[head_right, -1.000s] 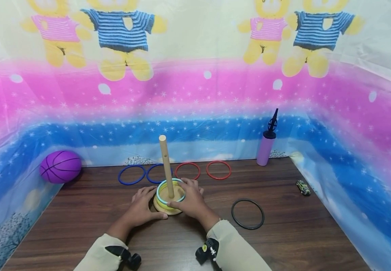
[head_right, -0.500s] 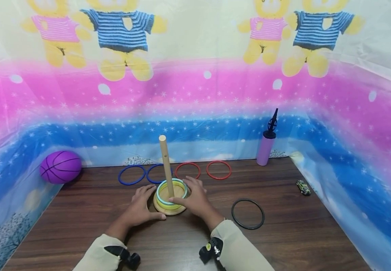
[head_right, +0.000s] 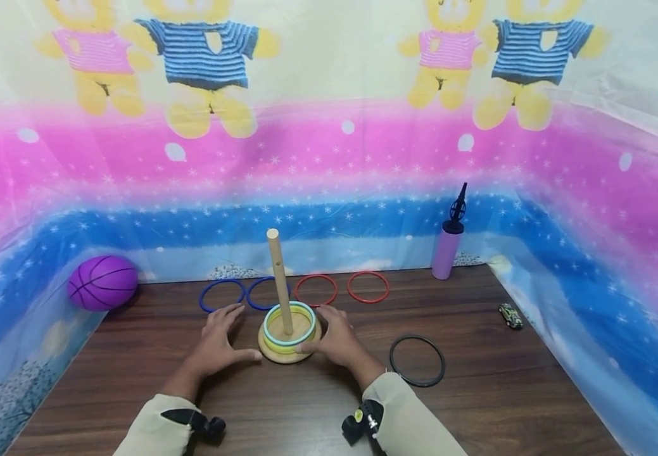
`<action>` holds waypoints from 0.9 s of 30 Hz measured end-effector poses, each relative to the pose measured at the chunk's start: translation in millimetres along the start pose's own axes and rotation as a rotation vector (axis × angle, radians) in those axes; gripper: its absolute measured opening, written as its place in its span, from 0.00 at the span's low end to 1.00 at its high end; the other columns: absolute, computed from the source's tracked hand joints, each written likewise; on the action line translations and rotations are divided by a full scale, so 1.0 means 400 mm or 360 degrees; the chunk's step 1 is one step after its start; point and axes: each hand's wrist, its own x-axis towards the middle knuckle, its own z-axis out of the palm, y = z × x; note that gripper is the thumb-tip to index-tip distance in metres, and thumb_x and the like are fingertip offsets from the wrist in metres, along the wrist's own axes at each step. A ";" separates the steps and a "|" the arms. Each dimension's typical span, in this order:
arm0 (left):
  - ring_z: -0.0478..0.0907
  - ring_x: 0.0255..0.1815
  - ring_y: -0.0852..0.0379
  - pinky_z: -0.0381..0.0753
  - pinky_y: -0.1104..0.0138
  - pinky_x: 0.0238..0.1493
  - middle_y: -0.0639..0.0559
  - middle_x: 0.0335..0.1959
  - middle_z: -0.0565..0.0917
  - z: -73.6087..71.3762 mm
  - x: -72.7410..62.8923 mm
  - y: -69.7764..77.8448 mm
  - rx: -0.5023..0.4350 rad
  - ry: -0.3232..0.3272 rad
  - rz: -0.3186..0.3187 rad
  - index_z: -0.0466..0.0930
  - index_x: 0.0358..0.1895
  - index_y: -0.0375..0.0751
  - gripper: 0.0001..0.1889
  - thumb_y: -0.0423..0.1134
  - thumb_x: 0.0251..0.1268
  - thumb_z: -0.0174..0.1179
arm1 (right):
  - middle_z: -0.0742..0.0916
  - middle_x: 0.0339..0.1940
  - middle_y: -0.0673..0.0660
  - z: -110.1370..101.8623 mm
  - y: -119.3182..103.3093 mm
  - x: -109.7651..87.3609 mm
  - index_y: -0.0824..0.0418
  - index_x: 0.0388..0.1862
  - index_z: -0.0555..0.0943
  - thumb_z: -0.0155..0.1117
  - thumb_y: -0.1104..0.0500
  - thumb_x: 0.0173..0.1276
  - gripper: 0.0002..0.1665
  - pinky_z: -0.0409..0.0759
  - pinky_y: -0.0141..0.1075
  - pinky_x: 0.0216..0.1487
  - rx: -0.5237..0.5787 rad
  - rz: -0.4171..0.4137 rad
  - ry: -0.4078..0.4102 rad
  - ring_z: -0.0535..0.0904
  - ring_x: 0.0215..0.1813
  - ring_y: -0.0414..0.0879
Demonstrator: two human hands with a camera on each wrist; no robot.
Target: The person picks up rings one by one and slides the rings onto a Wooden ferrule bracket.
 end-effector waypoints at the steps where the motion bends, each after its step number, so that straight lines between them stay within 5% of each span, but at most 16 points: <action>1: 0.49 0.88 0.25 0.51 0.21 0.79 0.33 0.87 0.62 -0.006 -0.001 -0.005 0.0000 0.0019 -0.0003 0.63 0.85 0.34 0.65 0.61 0.48 0.87 | 0.73 0.84 0.69 0.000 0.001 -0.002 0.68 0.82 0.72 0.92 0.48 0.55 0.61 0.66 0.68 0.83 -0.0004 0.0009 -0.0010 0.63 0.86 0.70; 17: 0.45 0.88 0.24 0.40 0.25 0.83 0.30 0.88 0.53 -0.054 0.031 -0.065 -0.0053 0.0343 -0.0303 0.59 0.86 0.32 0.52 0.58 0.71 0.73 | 0.73 0.84 0.67 -0.002 0.021 -0.013 0.69 0.77 0.77 0.94 0.53 0.53 0.56 0.67 0.68 0.82 0.0012 0.0048 -0.0042 0.61 0.86 0.70; 27: 0.44 0.88 0.22 0.39 0.24 0.83 0.29 0.89 0.49 -0.052 0.068 -0.091 0.0139 0.0384 -0.0439 0.59 0.87 0.34 0.53 0.63 0.71 0.70 | 0.72 0.84 0.67 0.004 0.016 -0.014 0.69 0.78 0.77 0.93 0.53 0.54 0.55 0.67 0.69 0.82 -0.0022 0.0057 -0.0056 0.61 0.87 0.70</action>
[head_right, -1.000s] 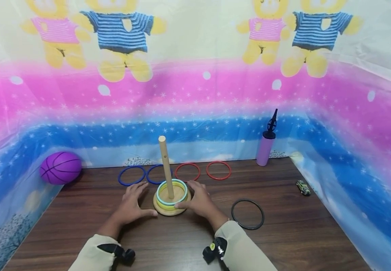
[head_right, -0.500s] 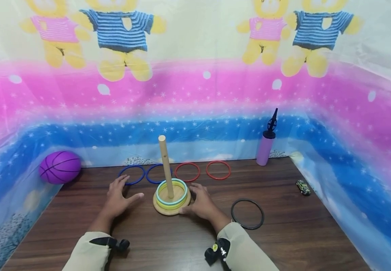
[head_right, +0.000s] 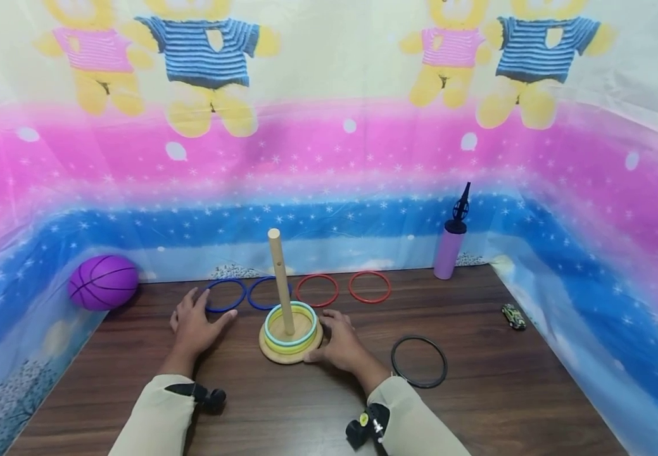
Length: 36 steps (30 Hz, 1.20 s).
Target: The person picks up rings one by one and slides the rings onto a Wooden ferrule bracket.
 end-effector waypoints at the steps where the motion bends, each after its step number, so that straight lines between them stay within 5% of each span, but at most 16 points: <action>1: 0.44 0.88 0.21 0.39 0.23 0.82 0.28 0.89 0.49 0.001 0.004 -0.001 0.0028 -0.0004 0.0000 0.59 0.87 0.34 0.53 0.64 0.72 0.69 | 0.72 0.84 0.67 0.000 0.000 0.000 0.69 0.78 0.77 0.93 0.53 0.54 0.55 0.67 0.69 0.82 -0.0003 0.0000 0.0002 0.61 0.87 0.70; 20: 0.39 0.89 0.19 0.33 0.21 0.82 0.29 0.91 0.40 0.004 0.041 0.002 0.0188 -0.0141 -0.0122 0.56 0.90 0.43 0.50 0.68 0.77 0.60 | 0.72 0.84 0.67 -0.002 0.000 -0.002 0.68 0.78 0.77 0.93 0.54 0.55 0.55 0.67 0.70 0.81 -0.0015 -0.0035 -0.0021 0.61 0.86 0.70; 36: 0.41 0.88 0.20 0.34 0.23 0.83 0.29 0.89 0.51 0.015 0.053 0.003 0.0270 -0.0160 -0.0170 0.57 0.89 0.44 0.48 0.69 0.77 0.58 | 0.72 0.84 0.67 -0.001 0.005 0.000 0.68 0.79 0.76 0.92 0.53 0.57 0.55 0.66 0.69 0.82 -0.0014 -0.0035 -0.0029 0.60 0.87 0.70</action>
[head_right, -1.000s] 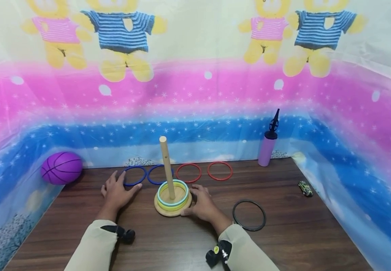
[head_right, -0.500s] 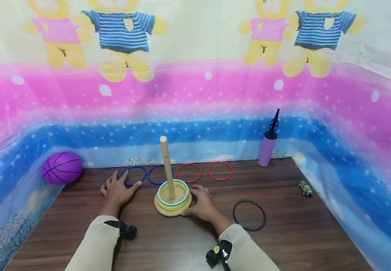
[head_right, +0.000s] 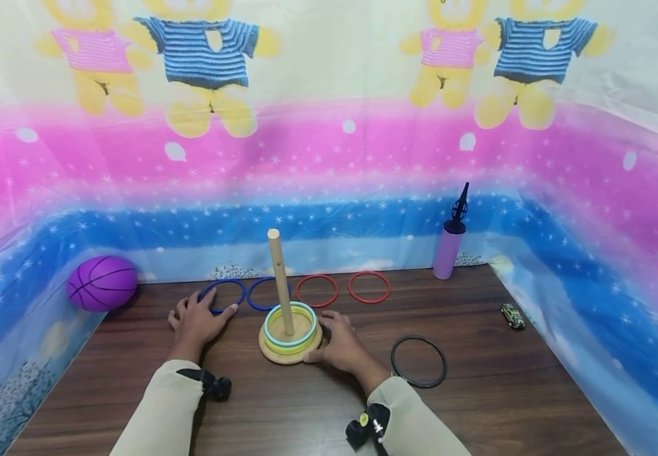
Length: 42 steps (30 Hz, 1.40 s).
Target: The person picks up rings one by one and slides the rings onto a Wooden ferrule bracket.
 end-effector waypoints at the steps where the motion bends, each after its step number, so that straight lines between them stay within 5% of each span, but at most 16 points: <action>1: 0.41 0.88 0.20 0.35 0.23 0.83 0.29 0.88 0.52 0.000 -0.001 0.000 0.0000 0.0005 0.0002 0.58 0.89 0.44 0.48 0.69 0.77 0.58 | 0.72 0.84 0.67 0.000 0.000 0.000 0.68 0.79 0.76 0.92 0.53 0.56 0.55 0.66 0.69 0.82 -0.0005 -0.0008 0.0000 0.60 0.86 0.70; 23: 0.50 0.85 0.21 0.47 0.23 0.80 0.27 0.85 0.62 -0.018 -0.021 0.000 -0.0240 0.0233 -0.0038 0.67 0.86 0.47 0.49 0.68 0.68 0.69 | 0.71 0.86 0.64 0.003 -0.002 0.000 0.65 0.81 0.75 0.91 0.51 0.58 0.55 0.66 0.69 0.82 0.0007 0.0017 -0.0025 0.59 0.87 0.67; 42: 0.64 0.79 0.23 0.54 0.23 0.77 0.28 0.78 0.72 -0.114 -0.062 0.109 -0.0481 0.0661 0.0300 0.81 0.76 0.44 0.41 0.56 0.61 0.80 | 0.71 0.85 0.64 -0.001 0.000 -0.001 0.66 0.80 0.75 0.91 0.50 0.58 0.55 0.67 0.69 0.82 -0.0034 0.0032 -0.0001 0.60 0.87 0.67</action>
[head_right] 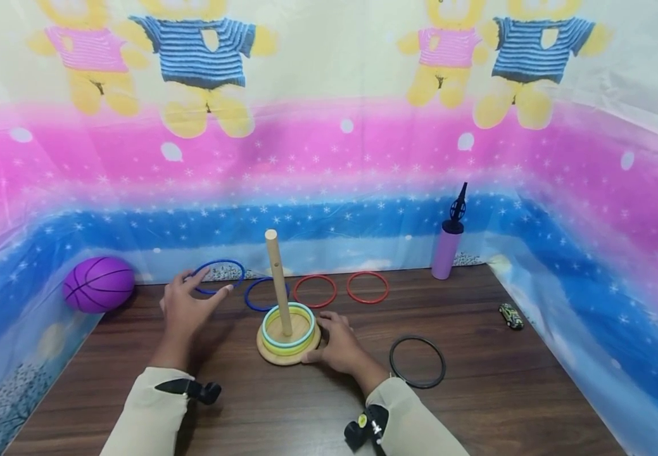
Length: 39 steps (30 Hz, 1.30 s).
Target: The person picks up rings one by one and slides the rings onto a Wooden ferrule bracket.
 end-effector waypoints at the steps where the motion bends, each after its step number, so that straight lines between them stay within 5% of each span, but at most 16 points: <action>1: 0.64 0.79 0.23 0.54 0.23 0.77 0.28 0.77 0.72 -0.006 0.001 0.010 -0.0028 0.0025 0.0030 0.82 0.75 0.44 0.40 0.55 0.61 0.81 | 0.71 0.85 0.64 0.001 0.001 0.000 0.66 0.80 0.75 0.91 0.50 0.58 0.55 0.67 0.69 0.82 -0.0002 -0.0001 -0.0002 0.60 0.87 0.67; 9: 0.72 0.76 0.26 0.65 0.26 0.73 0.27 0.73 0.77 -0.046 0.014 0.091 -0.0232 0.0181 0.0269 0.86 0.70 0.39 0.37 0.48 0.56 0.84 | 0.72 0.85 0.66 0.002 0.003 0.000 0.66 0.80 0.76 0.91 0.52 0.58 0.54 0.67 0.70 0.81 -0.0006 -0.0039 0.0003 0.60 0.86 0.69; 17: 0.75 0.73 0.26 0.80 0.31 0.65 0.24 0.71 0.77 -0.078 0.028 0.161 -0.0326 0.0222 0.0442 0.86 0.68 0.34 0.37 0.44 0.55 0.85 | 0.72 0.85 0.65 0.003 0.002 0.000 0.65 0.80 0.76 0.91 0.52 0.59 0.54 0.67 0.69 0.82 -0.0012 -0.0035 -0.0003 0.61 0.87 0.68; 39: 0.74 0.76 0.32 0.83 0.33 0.65 0.29 0.72 0.78 -0.173 0.062 0.349 -0.0518 0.0245 0.0599 0.85 0.71 0.42 0.37 0.44 0.55 0.85 | 0.73 0.84 0.66 0.005 0.001 -0.002 0.66 0.79 0.77 0.91 0.52 0.58 0.53 0.67 0.68 0.82 -0.0036 -0.0041 0.0026 0.62 0.86 0.68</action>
